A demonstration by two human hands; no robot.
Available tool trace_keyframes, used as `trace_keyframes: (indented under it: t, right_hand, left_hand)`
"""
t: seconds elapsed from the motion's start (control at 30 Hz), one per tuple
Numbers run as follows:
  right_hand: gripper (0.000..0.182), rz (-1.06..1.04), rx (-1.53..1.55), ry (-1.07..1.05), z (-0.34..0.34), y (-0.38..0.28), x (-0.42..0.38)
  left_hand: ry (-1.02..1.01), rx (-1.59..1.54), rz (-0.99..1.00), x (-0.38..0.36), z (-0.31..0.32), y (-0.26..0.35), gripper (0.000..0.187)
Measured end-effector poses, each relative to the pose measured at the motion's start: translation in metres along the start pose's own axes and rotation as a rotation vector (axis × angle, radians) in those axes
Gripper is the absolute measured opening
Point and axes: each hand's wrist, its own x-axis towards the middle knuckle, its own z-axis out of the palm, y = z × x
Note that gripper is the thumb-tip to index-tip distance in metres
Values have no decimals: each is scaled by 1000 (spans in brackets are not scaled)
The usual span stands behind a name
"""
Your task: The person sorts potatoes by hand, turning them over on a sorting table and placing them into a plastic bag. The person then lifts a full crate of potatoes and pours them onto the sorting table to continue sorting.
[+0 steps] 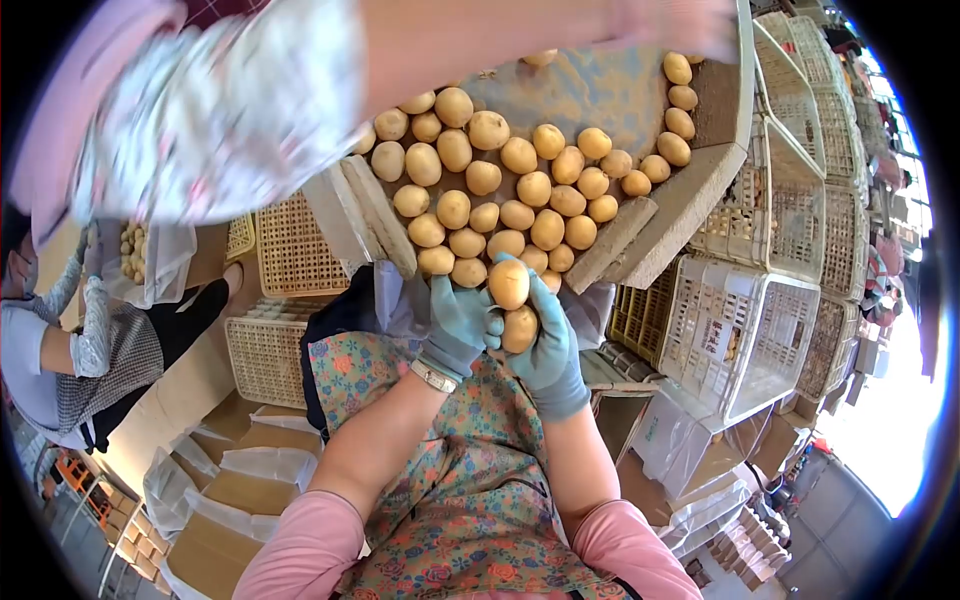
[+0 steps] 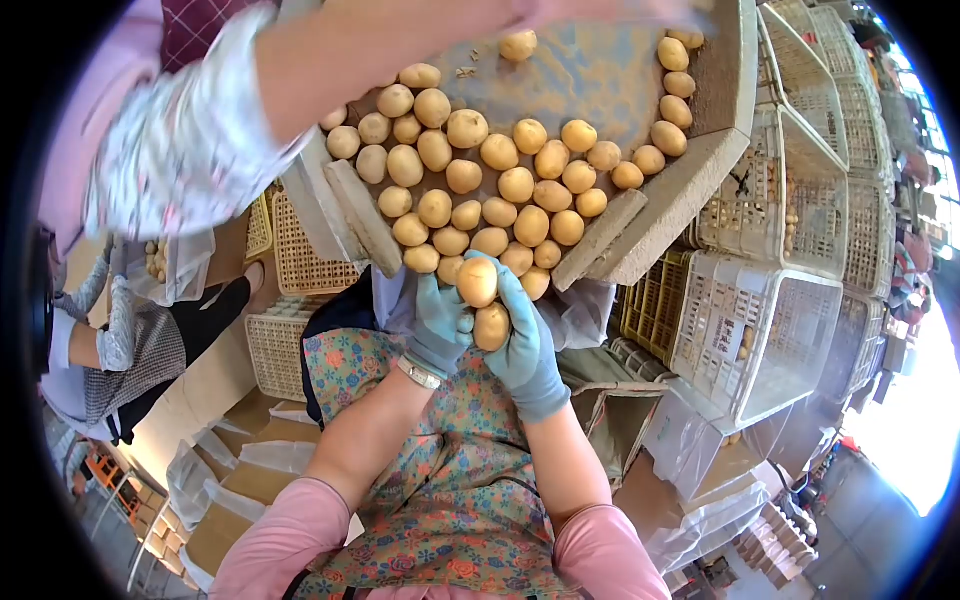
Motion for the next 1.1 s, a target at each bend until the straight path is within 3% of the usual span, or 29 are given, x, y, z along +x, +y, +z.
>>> trace_keyframes:
  t: [0.03, 0.17, 0.23, 0.27, 0.33, 0.37, 0.4, 0.47, 0.5, 0.6, 0.83, 0.9, 0.93, 1.0, 1.03, 1.1]
  right_hand:
    - [49, -3, 8, 4, -1, 2, -3]
    - [52, -72, -141, 18, -3, 2, -3]
    - [54, 206, 626, -151, 12, -31, -10]
    - [54, 206, 627, -150, 13, -34, -12]
    - [63, 38, 416, -193, 14, -36, -15]
    - [65, 14, 315, -137, 16, -37, -19]
    - [65, 15, 317, -143, 16, -34, -18]
    - [66, -158, -181, -6, 15, -28, -15]
    - [64, -212, -283, 17, 16, -30, -16]
    - [64, -263, -447, 14, 17, -34, -19]
    - [63, -135, -212, 27, 21, -35, -24]
    - [66, -71, -94, 7, 20, -33, -25]
    - [66, -72, -93, 9, 20, -34, -25]
    - [67, -19, 81, -52, 20, -35, -26]
    - [67, -24, 82, -48, 20, -34, -26]
    - [67, 22, 249, -179, 18, -32, -23]
  left_hand:
    - [93, -40, -5, 2, -1, 0, 89]
    - [154, -77, 21, 4, -14, 0, 91]
    - [-138, -2, -120, -1, -23, 5, 84]
    - [-136, -2, -122, 0, -22, 3, 84]
    - [-164, -88, 41, 6, 0, -1, 77]
    - [-302, -95, 78, 7, -9, -3, 71]
    - [-302, -91, 82, 7, -1, -4, 71]
    - [-54, -224, 195, 8, 22, -9, 68]
    - [4, -143, 240, 7, 22, -10, 62]
    - [-128, -161, 156, 4, 21, -9, 56]
    - [-63, -204, 153, 3, 13, -11, 54]
    - [-307, -543, 91, 8, 6, -12, 84]
    - [-307, -543, 89, 6, 7, -12, 84]
    - [-42, 494, 406, -2, 10, -13, 70]
    - [-46, 495, 402, -9, 3, -10, 70]
    - [121, 1138, 446, -19, -14, -6, 50]
